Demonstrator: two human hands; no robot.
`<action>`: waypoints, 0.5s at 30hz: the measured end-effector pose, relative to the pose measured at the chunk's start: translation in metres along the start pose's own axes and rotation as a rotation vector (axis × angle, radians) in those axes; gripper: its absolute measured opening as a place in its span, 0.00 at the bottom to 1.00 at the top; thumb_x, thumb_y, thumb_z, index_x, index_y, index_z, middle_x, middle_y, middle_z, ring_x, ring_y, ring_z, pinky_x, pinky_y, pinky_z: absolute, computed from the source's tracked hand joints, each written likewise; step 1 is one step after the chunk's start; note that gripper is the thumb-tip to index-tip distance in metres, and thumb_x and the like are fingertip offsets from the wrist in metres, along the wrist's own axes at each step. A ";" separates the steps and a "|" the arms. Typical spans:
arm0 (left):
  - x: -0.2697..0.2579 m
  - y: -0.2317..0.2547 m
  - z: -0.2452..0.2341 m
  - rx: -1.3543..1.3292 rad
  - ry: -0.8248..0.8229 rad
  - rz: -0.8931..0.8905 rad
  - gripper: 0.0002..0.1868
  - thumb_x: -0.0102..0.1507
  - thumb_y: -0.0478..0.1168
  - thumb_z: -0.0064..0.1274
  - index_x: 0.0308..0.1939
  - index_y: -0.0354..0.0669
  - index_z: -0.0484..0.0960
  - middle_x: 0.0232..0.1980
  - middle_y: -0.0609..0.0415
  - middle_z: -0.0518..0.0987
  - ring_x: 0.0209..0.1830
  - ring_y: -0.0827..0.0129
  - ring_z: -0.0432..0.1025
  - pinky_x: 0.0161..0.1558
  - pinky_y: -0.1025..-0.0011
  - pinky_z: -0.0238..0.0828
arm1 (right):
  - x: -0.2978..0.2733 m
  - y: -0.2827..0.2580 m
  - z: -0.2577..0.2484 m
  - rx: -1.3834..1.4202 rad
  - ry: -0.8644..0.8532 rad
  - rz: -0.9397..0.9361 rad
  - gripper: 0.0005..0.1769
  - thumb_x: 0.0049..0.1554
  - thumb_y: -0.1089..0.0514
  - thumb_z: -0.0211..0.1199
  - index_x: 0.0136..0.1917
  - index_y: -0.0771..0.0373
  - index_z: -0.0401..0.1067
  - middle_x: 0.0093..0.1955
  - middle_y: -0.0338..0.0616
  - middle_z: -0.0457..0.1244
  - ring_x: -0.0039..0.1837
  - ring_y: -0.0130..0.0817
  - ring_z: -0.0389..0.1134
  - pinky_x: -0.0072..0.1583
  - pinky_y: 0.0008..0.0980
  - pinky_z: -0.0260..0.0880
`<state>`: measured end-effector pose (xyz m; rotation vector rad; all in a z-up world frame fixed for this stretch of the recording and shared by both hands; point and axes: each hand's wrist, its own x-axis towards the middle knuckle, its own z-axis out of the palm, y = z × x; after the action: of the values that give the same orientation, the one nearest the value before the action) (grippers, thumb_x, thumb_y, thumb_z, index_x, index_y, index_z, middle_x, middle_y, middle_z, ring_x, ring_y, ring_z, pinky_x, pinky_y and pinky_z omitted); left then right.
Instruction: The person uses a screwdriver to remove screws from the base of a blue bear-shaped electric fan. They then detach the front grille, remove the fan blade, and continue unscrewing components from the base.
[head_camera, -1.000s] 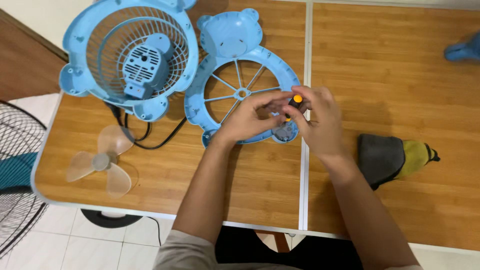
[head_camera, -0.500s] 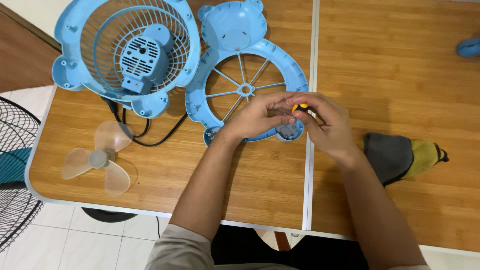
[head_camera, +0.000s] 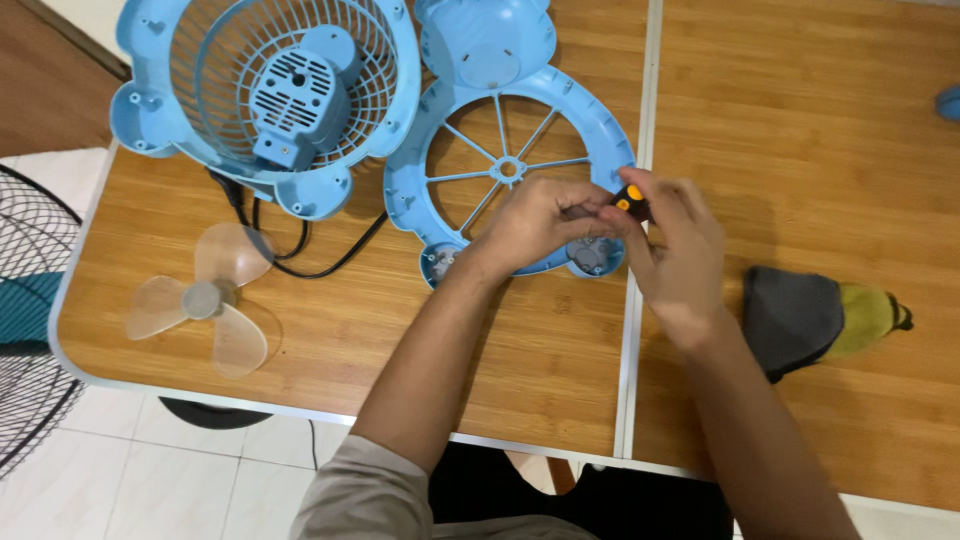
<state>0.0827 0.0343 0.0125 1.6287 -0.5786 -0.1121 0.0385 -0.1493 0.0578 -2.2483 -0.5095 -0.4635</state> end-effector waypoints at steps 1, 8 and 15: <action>-0.001 0.000 0.001 0.003 0.009 0.015 0.12 0.61 0.35 0.66 0.47 0.37 0.85 0.42 0.54 0.87 0.41 0.79 0.81 0.43 0.76 0.80 | -0.001 -0.001 -0.003 -0.001 -0.004 -0.037 0.20 0.63 0.59 0.71 0.66 0.63 0.72 0.56 0.51 0.67 0.54 0.40 0.73 0.55 0.33 0.75; -0.003 0.001 -0.004 0.023 -0.006 -0.011 0.18 0.58 0.37 0.69 0.49 0.38 0.83 0.42 0.55 0.86 0.38 0.77 0.79 0.40 0.76 0.79 | 0.006 -0.006 -0.013 0.079 -0.126 -0.029 0.18 0.62 0.63 0.67 0.64 0.64 0.70 0.56 0.51 0.69 0.56 0.38 0.74 0.55 0.34 0.74; -0.004 0.002 -0.006 0.040 -0.066 0.036 0.18 0.59 0.37 0.69 0.50 0.38 0.83 0.43 0.55 0.87 0.41 0.78 0.80 0.43 0.76 0.78 | 0.008 -0.012 -0.015 0.133 -0.223 0.097 0.15 0.62 0.62 0.64 0.62 0.64 0.70 0.52 0.48 0.69 0.54 0.35 0.73 0.49 0.31 0.75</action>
<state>0.0806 0.0410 0.0145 1.6572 -0.6639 -0.1285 0.0372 -0.1518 0.0789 -2.1954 -0.5256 -0.1260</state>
